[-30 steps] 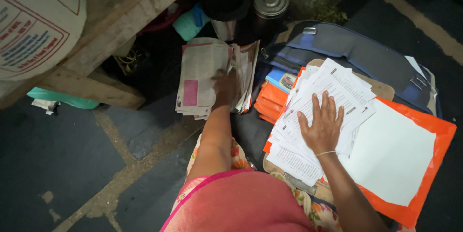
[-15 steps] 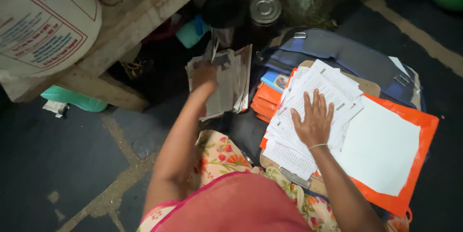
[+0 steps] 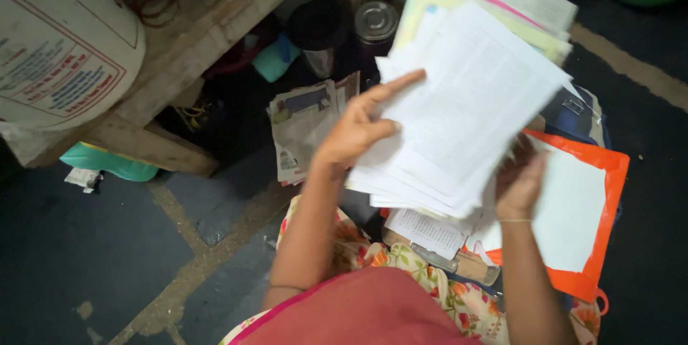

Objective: The person sits on the floor and organizes a large stack of loose papers and documents. They sort through the papers, separating them into smaller piles, and then place the sorted stacks into orange file folders. Finally, the person places the filled folders into a blue backpack.

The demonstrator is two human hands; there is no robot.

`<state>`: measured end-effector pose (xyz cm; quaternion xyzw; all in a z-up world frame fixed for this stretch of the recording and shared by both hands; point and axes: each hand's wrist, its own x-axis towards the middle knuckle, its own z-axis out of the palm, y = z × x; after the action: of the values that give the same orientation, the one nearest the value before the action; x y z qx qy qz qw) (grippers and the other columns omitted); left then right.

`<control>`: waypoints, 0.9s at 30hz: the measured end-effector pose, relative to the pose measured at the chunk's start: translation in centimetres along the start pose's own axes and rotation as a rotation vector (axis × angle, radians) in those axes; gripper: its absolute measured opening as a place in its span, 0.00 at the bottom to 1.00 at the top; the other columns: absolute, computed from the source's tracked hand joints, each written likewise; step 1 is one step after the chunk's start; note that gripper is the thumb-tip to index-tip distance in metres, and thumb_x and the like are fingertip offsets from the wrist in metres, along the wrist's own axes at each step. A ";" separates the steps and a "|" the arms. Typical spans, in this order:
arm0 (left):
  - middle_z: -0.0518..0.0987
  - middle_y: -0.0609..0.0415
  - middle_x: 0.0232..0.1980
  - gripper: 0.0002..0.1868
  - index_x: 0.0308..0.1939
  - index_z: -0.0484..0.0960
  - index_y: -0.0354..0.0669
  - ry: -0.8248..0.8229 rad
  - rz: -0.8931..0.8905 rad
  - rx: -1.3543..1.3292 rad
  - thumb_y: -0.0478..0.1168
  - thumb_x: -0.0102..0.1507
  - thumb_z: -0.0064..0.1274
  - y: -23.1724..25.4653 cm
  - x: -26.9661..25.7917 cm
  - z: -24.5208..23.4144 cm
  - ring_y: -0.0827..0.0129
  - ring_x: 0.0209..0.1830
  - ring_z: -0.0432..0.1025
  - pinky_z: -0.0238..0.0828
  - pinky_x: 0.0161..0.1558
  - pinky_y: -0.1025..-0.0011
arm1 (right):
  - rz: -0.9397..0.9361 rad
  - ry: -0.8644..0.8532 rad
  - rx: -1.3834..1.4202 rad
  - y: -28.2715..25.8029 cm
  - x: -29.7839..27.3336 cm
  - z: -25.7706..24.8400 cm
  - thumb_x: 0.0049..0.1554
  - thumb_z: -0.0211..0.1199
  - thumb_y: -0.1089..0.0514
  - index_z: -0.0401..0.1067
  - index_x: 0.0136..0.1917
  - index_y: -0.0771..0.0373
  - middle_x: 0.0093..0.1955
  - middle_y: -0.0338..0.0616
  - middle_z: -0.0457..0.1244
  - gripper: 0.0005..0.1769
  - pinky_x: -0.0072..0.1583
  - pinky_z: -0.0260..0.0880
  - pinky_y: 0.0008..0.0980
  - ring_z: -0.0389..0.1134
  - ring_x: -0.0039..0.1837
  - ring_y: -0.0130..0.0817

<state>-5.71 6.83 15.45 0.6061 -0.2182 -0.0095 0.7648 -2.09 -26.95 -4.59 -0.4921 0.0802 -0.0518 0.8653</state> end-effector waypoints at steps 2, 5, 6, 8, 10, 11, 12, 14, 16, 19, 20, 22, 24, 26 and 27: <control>0.67 0.46 0.79 0.42 0.76 0.68 0.38 -0.030 -0.047 -0.004 0.25 0.53 0.49 -5.5 0.6 0.7 0.64 0.83 0.56 0.46 0.82 0.71 | 0.019 0.031 0.029 -1.3 -0.2 -3.1 0.67 0.35 0.29 0.61 0.75 0.65 0.68 0.47 0.63 0.43 0.72 0.62 0.37 0.64 0.69 0.38; 0.63 0.48 0.80 0.44 0.75 0.67 0.39 -0.064 -0.275 -0.160 0.26 0.51 0.47 -14.6 0.4 1.7 0.64 0.82 0.53 0.54 0.74 0.67 | 0.113 0.016 0.033 -1.1 -0.3 -6.8 0.74 0.41 0.30 0.62 0.72 0.70 0.63 0.46 0.65 0.39 0.62 0.63 0.34 0.65 0.61 0.36; 0.65 0.46 0.79 0.45 0.76 0.66 0.39 -0.026 -0.290 -0.050 0.25 0.51 0.46 -17.5 0.1 2.2 0.62 0.81 0.55 0.53 0.74 0.68 | 0.155 0.000 0.027 -0.9 -0.3 -7.5 0.77 0.45 0.31 0.62 0.71 0.71 0.61 0.45 0.65 0.37 0.58 0.63 0.32 0.65 0.58 0.34; 0.67 0.43 0.77 0.46 0.77 0.64 0.39 0.050 -0.318 0.172 0.25 0.50 0.44 -22.3 -0.3 2.9 0.58 0.80 0.58 0.51 0.76 0.69 | 0.141 0.054 -0.384 0.1 -1.6 -7.3 0.68 0.54 0.44 0.64 0.71 0.71 0.61 0.44 0.66 0.30 0.54 0.67 0.30 0.66 0.56 0.31; 0.63 0.41 0.78 0.50 0.79 0.56 0.40 0.099 -0.210 0.289 0.24 0.50 0.46 -25.0 -0.4 2.4 0.56 0.81 0.54 0.48 0.76 0.68 | 0.128 0.092 -0.605 0.2 -2.4 -6.2 0.63 0.60 0.54 0.64 0.72 0.70 0.61 0.44 0.66 0.28 0.50 0.69 0.28 0.68 0.55 0.28; 0.60 0.40 0.79 0.52 0.80 0.52 0.40 0.124 -0.154 0.349 0.24 0.50 0.47 -25.8 -0.4 2.3 0.55 0.81 0.51 0.47 0.76 0.68 | 0.124 0.104 -0.621 0.1 -2.3 -5.7 0.62 0.61 0.57 0.63 0.72 0.70 0.61 0.44 0.67 0.28 0.49 0.68 0.26 0.68 0.54 0.27; 0.60 0.39 0.79 0.53 0.80 0.49 0.41 0.157 -0.175 0.326 0.25 0.50 0.47 -26.3 -0.8 2.3 0.54 0.81 0.52 0.47 0.76 0.67 | 0.128 0.116 -0.639 0.1 -2.6 -5.5 0.61 0.62 0.60 0.62 0.72 0.70 0.61 0.45 0.67 0.28 0.48 0.68 0.25 0.69 0.54 0.26; 0.58 0.38 0.78 0.55 0.81 0.45 0.42 0.222 -0.208 0.285 0.26 0.50 0.47 -26.8 -0.8 2.4 0.52 0.79 0.52 0.49 0.74 0.66 | 0.024 0.047 -0.651 0.2 -2.1 -5.0 0.59 0.63 0.62 0.64 0.72 0.73 0.61 0.45 0.68 0.29 0.55 0.70 0.24 0.69 0.57 0.27; 0.64 0.37 0.75 0.52 0.81 0.48 0.42 0.253 -0.284 0.367 0.29 0.52 0.47 -26.9 -1.0 2.6 0.50 0.78 0.58 0.54 0.74 0.64 | -0.024 0.019 -0.718 -0.1 -1.7 -4.5 0.58 0.65 0.63 0.64 0.72 0.73 0.62 0.47 0.67 0.31 0.59 0.71 0.25 0.70 0.59 0.28; 0.71 0.36 0.70 0.47 0.79 0.55 0.40 0.339 -0.308 0.577 0.32 0.54 0.51 -26.8 -1.7 2.9 0.47 0.74 0.63 0.57 0.73 0.61 | 0.000 0.086 -1.028 -1.6 -1.8 -2.2 0.56 0.67 0.62 0.63 0.76 0.69 0.66 0.52 0.64 0.36 0.60 0.70 0.33 0.70 0.60 0.36; 0.72 0.36 0.68 0.45 0.77 0.57 0.40 0.375 -0.292 0.665 0.33 0.55 0.53 -26.7 -1.6 2.8 0.46 0.72 0.64 0.58 0.72 0.60 | -0.002 0.137 -1.203 -2.1 -2.1 -1.4 0.54 0.68 0.62 0.61 0.77 0.67 0.69 0.54 0.61 0.39 0.62 0.69 0.37 0.69 0.62 0.40; 0.74 0.36 0.66 0.43 0.76 0.60 0.40 0.436 -0.287 0.664 0.34 0.56 0.54 -26.9 -1.6 2.9 0.46 0.68 0.66 0.61 0.69 0.59 | -0.158 0.159 -1.393 -2.8 -2.4 -0.4 0.53 0.67 0.62 0.59 0.78 0.67 0.74 0.59 0.55 0.41 0.68 0.64 0.44 0.62 0.69 0.49; 0.73 0.36 0.66 0.42 0.76 0.61 0.38 0.461 -0.248 0.603 0.35 0.57 0.55 -27.4 -1.8 2.9 0.46 0.67 0.66 0.62 0.69 0.59 | -0.463 0.095 -1.405 -2.0 -2.1 -0.5 0.55 0.66 0.64 0.58 0.80 0.72 0.81 0.64 0.49 0.42 0.75 0.56 0.50 0.52 0.80 0.57; 0.70 0.35 0.70 0.42 0.77 0.60 0.36 0.445 -0.173 0.480 0.37 0.59 0.56 -27.9 -1.9 3.1 0.46 0.71 0.66 0.61 0.71 0.58 | -0.516 0.010 -1.411 -0.1 -1.4 -1.1 0.58 0.63 0.60 0.55 0.80 0.72 0.82 0.67 0.46 0.40 0.78 0.51 0.53 0.47 0.82 0.58; 0.70 0.36 0.69 0.42 0.77 0.60 0.36 0.446 -0.214 0.483 0.37 0.59 0.57 -28.1 -2.1 3.3 0.46 0.71 0.65 0.61 0.71 0.58 | -0.543 -0.032 -1.413 1.0 -0.9 -1.4 0.60 0.62 0.59 0.54 0.80 0.71 0.83 0.68 0.45 0.39 0.79 0.49 0.54 0.45 0.83 0.58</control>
<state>-1.73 -3.03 -10.81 0.7764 0.0231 0.0949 0.6226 -3.25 -27.49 -6.04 -0.9329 -0.0422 -0.1922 0.3017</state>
